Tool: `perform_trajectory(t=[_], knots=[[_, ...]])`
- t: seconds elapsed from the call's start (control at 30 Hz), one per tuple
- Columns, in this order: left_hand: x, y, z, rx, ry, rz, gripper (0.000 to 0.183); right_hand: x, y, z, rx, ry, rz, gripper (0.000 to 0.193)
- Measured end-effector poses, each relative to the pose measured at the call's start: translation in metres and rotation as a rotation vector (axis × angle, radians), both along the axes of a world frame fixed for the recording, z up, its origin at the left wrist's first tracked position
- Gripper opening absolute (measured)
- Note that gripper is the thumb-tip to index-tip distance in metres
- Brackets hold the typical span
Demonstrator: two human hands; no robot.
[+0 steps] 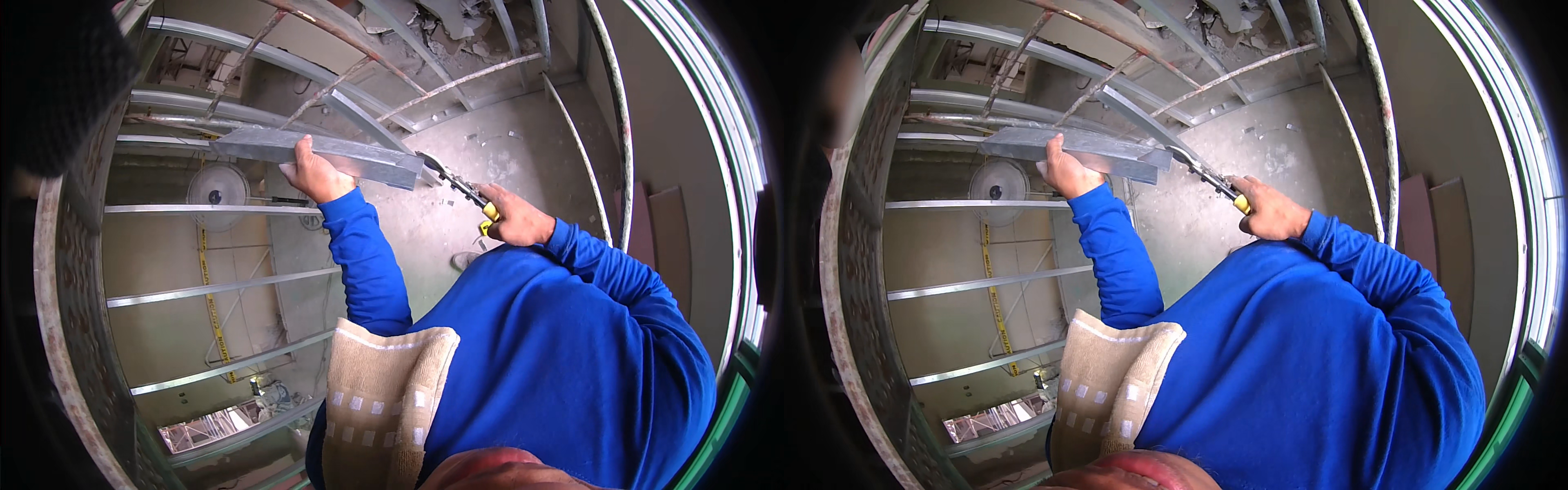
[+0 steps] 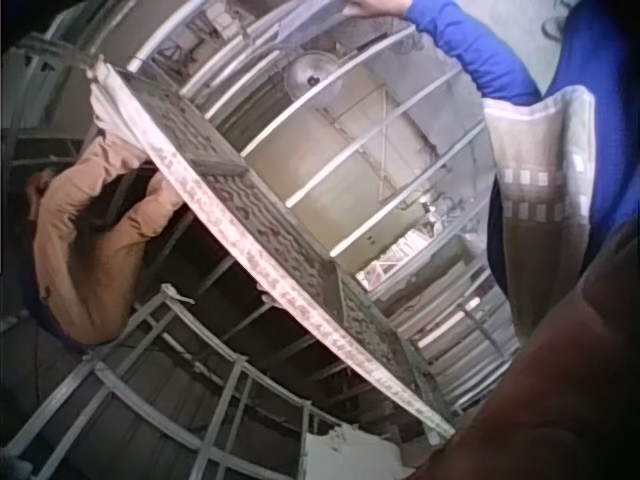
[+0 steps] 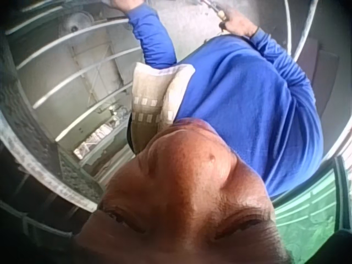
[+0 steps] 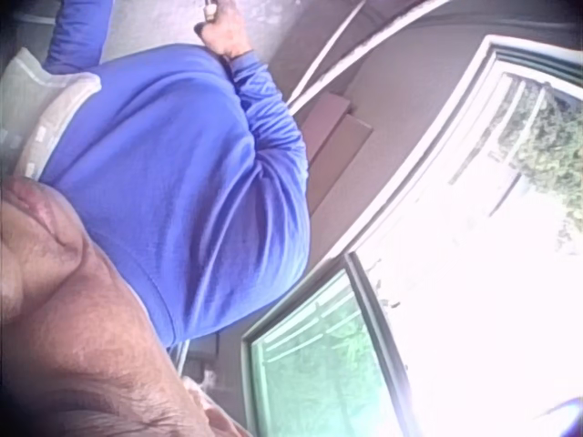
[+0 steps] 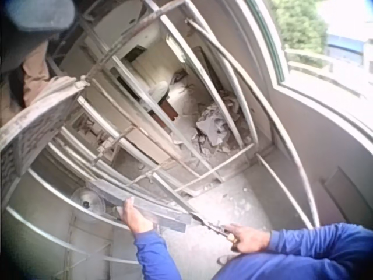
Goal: The person measures and cuts metal channels using tin snips. They repeatedly measure sections with a tape measure, mark the cut points, and use the snips to shear the metal into smaller pieces.
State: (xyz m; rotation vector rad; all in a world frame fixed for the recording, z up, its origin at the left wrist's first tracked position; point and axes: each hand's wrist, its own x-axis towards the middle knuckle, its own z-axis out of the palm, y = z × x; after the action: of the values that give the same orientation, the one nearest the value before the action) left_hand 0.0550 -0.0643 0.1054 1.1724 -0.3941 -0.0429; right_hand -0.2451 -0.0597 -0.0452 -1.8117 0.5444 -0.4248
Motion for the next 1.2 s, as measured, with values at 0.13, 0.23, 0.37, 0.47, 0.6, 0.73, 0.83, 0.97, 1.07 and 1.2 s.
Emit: perform_trajectory(t=[0.13,0.23,0.37,0.47,0.6,0.73,0.83,0.97,1.07,1.2], knots=[[-0.002,-0.003,-0.005,-0.03,-0.032,-0.029,0.049,0.001,0.0,-0.003,-0.021,-0.007,-0.007,0.076],[-0.004,-0.009,-0.006,-0.032,-0.067,-0.036,0.05,0.003,-0.004,-0.006,-0.048,-0.018,-0.03,0.077],[-0.005,-0.01,-0.005,-0.048,-0.076,-0.045,0.048,0.004,-0.007,-0.007,-0.035,0.005,-0.011,0.077],[-0.007,-0.009,-0.004,-0.041,-0.055,-0.044,0.047,0.004,-0.008,-0.006,-0.032,0.001,-0.006,0.078],[-0.009,-0.008,-0.003,-0.012,-0.044,-0.077,0.047,0.003,-0.008,-0.006,-0.023,0.008,0.003,0.078],[-0.011,-0.008,-0.001,-0.014,-0.061,-0.064,0.051,0.003,-0.008,-0.006,-0.038,-0.017,0.001,0.078],[-0.013,-0.008,0.0,-0.034,-0.078,-0.101,0.049,0.002,-0.008,-0.006,-0.027,-0.014,0.017,0.079],[-0.02,-0.006,-0.001,-0.007,-0.102,-0.117,0.05,0.002,-0.008,-0.005,0.0,0.006,0.023,0.08],[-0.023,-0.005,-0.001,-0.013,-0.129,-0.134,0.049,0.001,-0.009,-0.004,0.029,0.023,0.032,0.08],[-0.027,-0.006,-0.001,-0.047,-0.155,-0.166,0.046,0.0,-0.009,-0.002,0.038,0.036,0.031,0.078]])
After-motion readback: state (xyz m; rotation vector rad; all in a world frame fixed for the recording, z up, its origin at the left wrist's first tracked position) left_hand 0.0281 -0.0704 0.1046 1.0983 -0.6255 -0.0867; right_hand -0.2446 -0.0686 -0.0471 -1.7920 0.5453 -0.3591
